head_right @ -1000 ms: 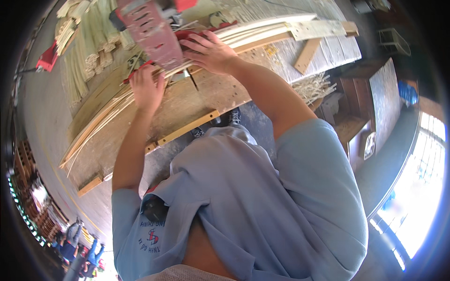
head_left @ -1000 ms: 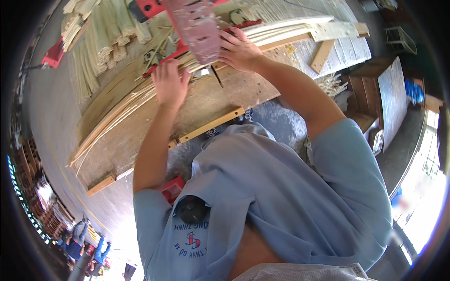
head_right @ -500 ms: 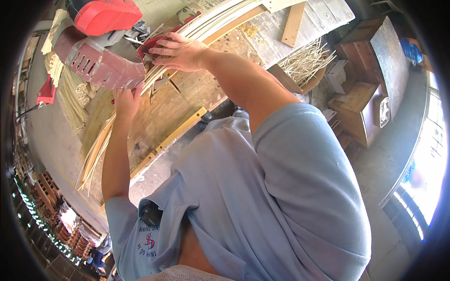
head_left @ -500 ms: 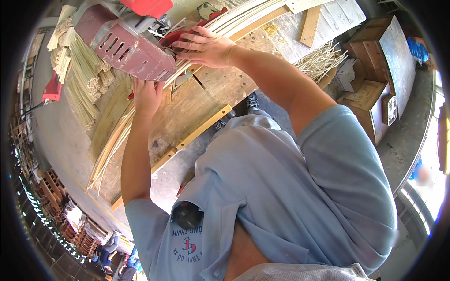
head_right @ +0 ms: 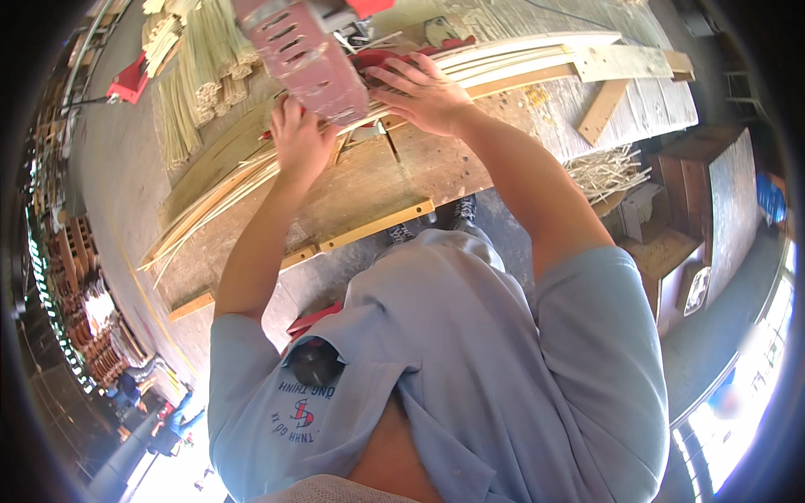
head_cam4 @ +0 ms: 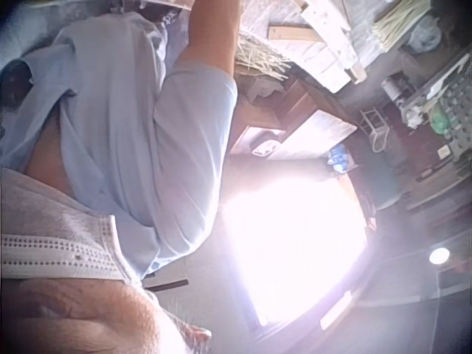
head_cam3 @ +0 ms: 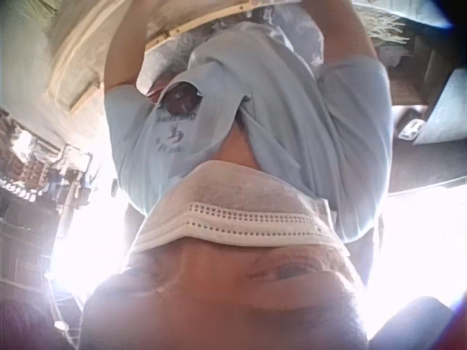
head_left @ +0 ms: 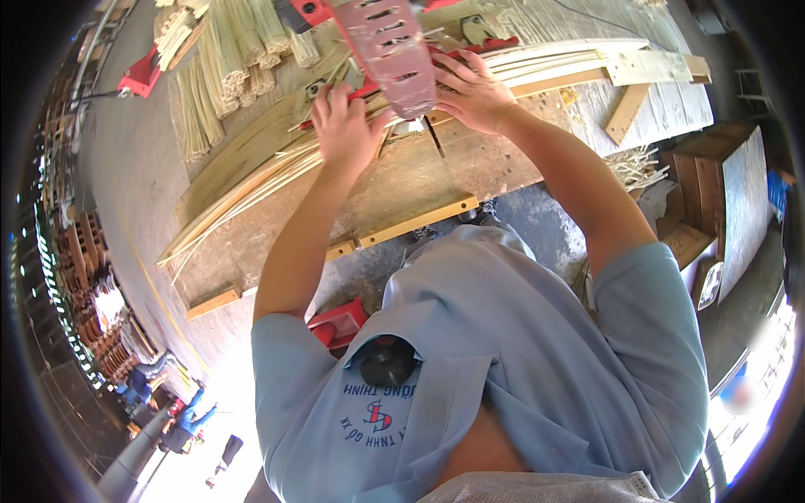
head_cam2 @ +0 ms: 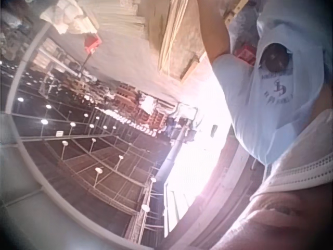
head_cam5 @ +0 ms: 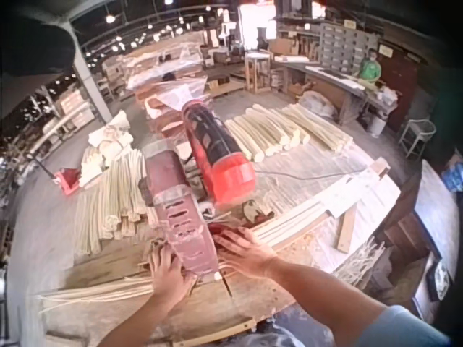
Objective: The person gathers bamboo sticks from the floor and a table, aligns them in bundles, and uses a red miter saw to cut them to length. The cut pieces are placed into a cardboard box while the process repeats.
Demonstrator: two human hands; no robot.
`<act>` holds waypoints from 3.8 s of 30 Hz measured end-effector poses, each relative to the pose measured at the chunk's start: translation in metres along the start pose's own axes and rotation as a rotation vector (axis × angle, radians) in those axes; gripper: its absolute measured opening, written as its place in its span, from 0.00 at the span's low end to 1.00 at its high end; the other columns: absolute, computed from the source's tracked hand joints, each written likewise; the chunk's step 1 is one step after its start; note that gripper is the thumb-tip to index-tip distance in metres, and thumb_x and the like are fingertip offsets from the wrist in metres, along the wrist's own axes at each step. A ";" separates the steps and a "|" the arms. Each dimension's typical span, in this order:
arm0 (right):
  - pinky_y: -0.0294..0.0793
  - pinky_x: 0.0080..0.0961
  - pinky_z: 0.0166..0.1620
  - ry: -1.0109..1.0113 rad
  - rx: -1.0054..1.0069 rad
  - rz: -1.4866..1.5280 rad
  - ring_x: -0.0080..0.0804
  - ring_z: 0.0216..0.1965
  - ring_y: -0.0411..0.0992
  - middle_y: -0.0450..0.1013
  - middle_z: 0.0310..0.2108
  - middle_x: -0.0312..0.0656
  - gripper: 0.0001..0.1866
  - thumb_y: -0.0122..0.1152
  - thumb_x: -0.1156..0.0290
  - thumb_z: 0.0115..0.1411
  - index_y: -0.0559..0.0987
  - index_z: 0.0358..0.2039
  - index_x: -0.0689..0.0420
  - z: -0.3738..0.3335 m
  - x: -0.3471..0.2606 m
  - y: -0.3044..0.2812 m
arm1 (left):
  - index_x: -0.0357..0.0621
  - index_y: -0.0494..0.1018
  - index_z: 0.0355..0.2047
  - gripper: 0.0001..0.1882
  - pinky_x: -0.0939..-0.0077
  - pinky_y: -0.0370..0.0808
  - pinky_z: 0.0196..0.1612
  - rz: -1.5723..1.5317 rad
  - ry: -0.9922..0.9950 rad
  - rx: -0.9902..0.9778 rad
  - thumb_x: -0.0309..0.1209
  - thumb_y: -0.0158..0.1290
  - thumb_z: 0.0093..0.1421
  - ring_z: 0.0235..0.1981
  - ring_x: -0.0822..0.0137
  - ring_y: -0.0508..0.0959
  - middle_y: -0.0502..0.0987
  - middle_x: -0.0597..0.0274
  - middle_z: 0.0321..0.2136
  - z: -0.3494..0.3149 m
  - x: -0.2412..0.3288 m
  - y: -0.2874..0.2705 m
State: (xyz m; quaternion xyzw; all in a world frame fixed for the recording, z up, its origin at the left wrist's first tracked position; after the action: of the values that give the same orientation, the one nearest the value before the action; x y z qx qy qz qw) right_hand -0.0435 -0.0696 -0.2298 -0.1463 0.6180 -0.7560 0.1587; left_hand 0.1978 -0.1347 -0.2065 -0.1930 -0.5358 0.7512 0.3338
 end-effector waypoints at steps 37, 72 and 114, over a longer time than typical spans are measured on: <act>0.43 0.43 0.73 -0.019 0.095 -0.047 0.32 0.71 0.52 0.58 0.70 0.29 0.24 0.57 0.54 0.65 0.73 0.62 0.35 0.001 0.000 -0.005 | 0.37 0.73 0.43 0.36 0.57 0.79 0.41 -0.016 0.164 -0.459 0.62 0.56 0.56 0.48 0.49 0.77 0.70 0.49 0.53 0.018 -0.021 0.012; 0.38 0.46 0.74 -0.021 0.103 -0.076 0.33 0.74 0.48 0.56 0.73 0.28 0.27 0.51 0.46 0.67 0.71 0.65 0.36 -0.002 0.004 0.007 | 0.47 0.80 0.39 0.09 0.39 0.65 0.58 0.092 0.313 0.176 0.33 0.57 0.59 0.59 0.54 0.69 0.76 0.65 0.44 -0.033 0.007 0.014; 0.47 0.48 0.74 -0.081 0.232 0.256 0.41 0.69 0.58 0.70 0.62 0.35 0.09 0.61 0.64 0.58 0.82 0.39 0.49 -0.003 0.004 -0.016 | 0.44 0.80 0.39 0.10 0.35 0.65 0.56 0.047 0.363 0.185 0.31 0.58 0.57 0.59 0.51 0.67 0.76 0.65 0.46 -0.034 0.002 0.012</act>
State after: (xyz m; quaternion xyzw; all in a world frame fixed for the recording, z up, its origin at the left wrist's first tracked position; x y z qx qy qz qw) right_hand -0.0489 -0.0655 -0.2151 -0.0773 0.5335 -0.7892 0.2942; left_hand 0.2153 -0.1128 -0.2292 -0.3059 -0.3909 0.7577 0.4237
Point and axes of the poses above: each hand's wrist, its own z-axis towards the middle knuckle, its own y-axis out of the palm, x = y × z, the point moved 2 cm from there along z, towards the middle knuckle
